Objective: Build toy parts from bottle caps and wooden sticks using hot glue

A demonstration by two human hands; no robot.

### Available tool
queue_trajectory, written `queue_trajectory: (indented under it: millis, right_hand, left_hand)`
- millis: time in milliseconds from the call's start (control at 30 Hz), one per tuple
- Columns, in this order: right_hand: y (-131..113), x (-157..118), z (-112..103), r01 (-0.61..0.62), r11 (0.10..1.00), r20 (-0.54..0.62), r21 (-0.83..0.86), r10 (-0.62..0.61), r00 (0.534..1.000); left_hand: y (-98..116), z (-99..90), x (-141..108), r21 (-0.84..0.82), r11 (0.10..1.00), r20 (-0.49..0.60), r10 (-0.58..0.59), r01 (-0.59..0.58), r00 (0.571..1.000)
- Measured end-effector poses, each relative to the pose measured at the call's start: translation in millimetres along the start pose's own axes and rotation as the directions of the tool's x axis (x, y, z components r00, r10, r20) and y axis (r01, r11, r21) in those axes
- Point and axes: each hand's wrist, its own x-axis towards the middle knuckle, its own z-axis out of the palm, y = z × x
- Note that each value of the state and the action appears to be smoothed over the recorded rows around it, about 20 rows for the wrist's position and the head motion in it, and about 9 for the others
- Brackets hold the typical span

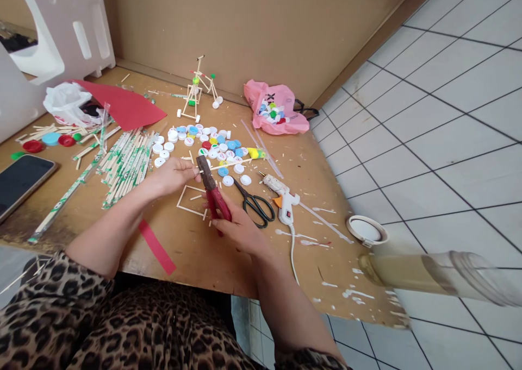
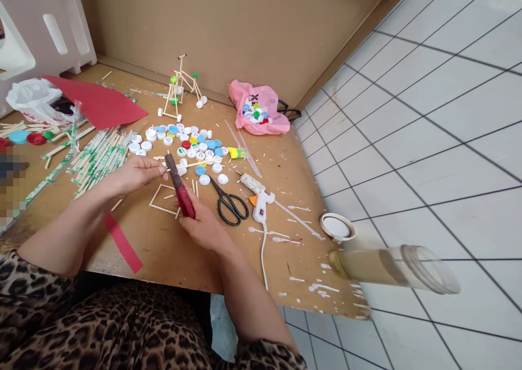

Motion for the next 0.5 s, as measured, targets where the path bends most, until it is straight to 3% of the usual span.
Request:
queue_trajectory:
  millis: [233,500]
  right_hand:
    - [3.5,1.7,4.2,-0.025,1.0,-0.041,0.004,0.025,0.999]
    - [10.1,5.0,7.7,-0.001,1.0,-0.06,0.004,0.002,0.998]
  left_hand:
    - [-4.3,-0.4,0.7,-0.037,0.994,0.013,0.104,-0.104,0.994]
    - [-4.6,0.4,2.4,-0.03,0.998,-0.009,0.046,-0.046,0.999]
